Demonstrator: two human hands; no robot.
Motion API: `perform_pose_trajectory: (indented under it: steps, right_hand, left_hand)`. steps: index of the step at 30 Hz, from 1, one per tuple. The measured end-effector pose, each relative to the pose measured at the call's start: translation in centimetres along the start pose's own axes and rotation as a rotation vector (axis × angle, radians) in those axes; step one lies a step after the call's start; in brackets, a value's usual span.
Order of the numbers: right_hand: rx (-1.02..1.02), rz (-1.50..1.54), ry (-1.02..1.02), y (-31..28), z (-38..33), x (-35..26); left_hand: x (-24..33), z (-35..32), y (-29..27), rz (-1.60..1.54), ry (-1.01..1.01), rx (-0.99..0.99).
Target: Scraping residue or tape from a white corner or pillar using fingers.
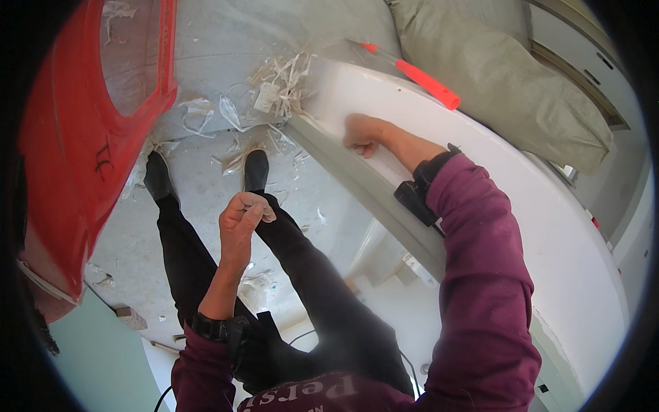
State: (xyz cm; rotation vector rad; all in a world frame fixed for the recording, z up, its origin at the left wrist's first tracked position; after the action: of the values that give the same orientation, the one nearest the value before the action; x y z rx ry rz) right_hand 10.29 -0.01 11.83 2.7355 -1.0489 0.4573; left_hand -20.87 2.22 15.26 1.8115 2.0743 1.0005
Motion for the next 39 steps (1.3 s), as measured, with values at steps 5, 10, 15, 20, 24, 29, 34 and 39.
perform_pose_trajectory:
  steps: [5, 10, 15, 20, 24, 29, 34, 39]
  right_hand:
    - [0.111, 0.004, -0.061, 0.37, -0.51, 0.09]
    - [0.061, 0.085, -0.06, -0.02, -0.22, 0.45]
    - [0.015, 0.017, -0.015, -0.12, 0.28, 0.24]
    - [0.095, 0.016, -0.062, 0.09, -0.15, 0.01]
    - [0.153, 0.123, -0.059, 0.15, -0.28, 0.34]
    - [0.088, 0.112, -0.053, -0.09, 0.14, 0.35]
    - [0.071, 0.01, -0.032, -0.07, 0.12, -0.23]
    - [0.151, 0.009, -0.049, 0.07, -0.36, -0.32]
  left_hand:
    - [0.16, 0.1, 0.01, 0.087, 0.024, -0.027]
    - [0.18, 0.09, -0.09, 0.079, 0.034, -0.036]
    - [0.2, -0.11, 0.09, 0.046, 0.054, -0.051]
    - [0.2, -0.29, 0.04, 0.057, 0.046, -0.062]
    - [0.33, -0.32, -0.18, 0.044, 0.054, -0.043]
    - [0.62, -0.54, -0.18, 0.029, 0.064, -0.043]
    - [0.82, -0.64, -0.3, 0.008, 0.052, -0.026]
    - [0.83, -0.58, -0.43, -0.001, 0.063, -0.025]
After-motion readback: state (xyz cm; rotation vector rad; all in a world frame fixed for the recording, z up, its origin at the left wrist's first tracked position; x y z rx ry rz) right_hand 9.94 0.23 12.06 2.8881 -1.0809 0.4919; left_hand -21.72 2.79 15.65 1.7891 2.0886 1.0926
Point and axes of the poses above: each hand's wrist, its own z-axis towards the middle knuckle, its own y-axis out of the palm, x = y × z, the point moved 4 cm from there along z, towards the middle knuckle, and after that the axes turned 6 degrees about -z, right-handed, at the moved point
